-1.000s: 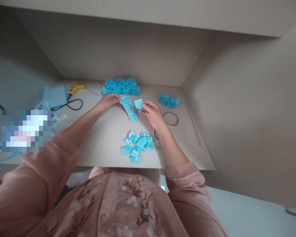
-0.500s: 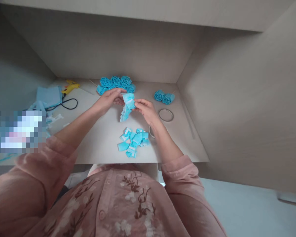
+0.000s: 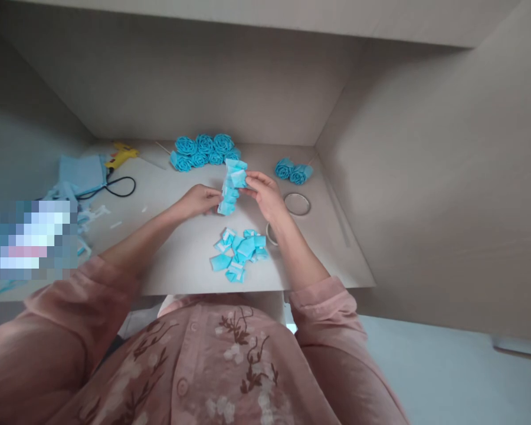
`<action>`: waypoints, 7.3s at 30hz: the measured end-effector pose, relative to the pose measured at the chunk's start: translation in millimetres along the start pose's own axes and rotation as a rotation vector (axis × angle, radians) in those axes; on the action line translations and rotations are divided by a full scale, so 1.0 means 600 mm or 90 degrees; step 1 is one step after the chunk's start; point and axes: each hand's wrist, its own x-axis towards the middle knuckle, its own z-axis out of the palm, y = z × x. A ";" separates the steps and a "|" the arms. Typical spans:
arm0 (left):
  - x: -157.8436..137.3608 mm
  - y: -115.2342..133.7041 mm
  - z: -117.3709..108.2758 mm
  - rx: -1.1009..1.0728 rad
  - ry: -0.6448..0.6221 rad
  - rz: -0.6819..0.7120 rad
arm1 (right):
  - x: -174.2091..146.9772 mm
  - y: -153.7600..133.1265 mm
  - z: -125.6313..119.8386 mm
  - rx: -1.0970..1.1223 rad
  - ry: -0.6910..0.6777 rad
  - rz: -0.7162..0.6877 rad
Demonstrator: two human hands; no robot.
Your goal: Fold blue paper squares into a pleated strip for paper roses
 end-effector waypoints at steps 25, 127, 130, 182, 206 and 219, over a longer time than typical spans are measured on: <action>-0.014 -0.049 0.002 -0.344 0.112 0.095 | -0.043 0.017 0.043 -0.383 -0.126 -0.100; -0.004 -0.078 0.030 -0.388 0.138 0.156 | -0.029 0.036 0.027 -0.269 -0.140 -0.009; -0.004 -0.080 0.032 -0.393 0.128 0.157 | -0.032 0.036 0.032 -0.248 -0.168 -0.002; -0.011 -0.079 0.038 -0.410 0.126 0.141 | -0.039 0.045 0.038 -0.212 -0.124 0.024; -0.013 -0.073 0.039 -0.420 0.112 0.148 | -0.039 0.042 0.040 -0.176 -0.137 0.066; -0.014 -0.071 0.038 -0.425 0.119 0.148 | -0.035 0.045 0.035 -0.158 -0.151 0.052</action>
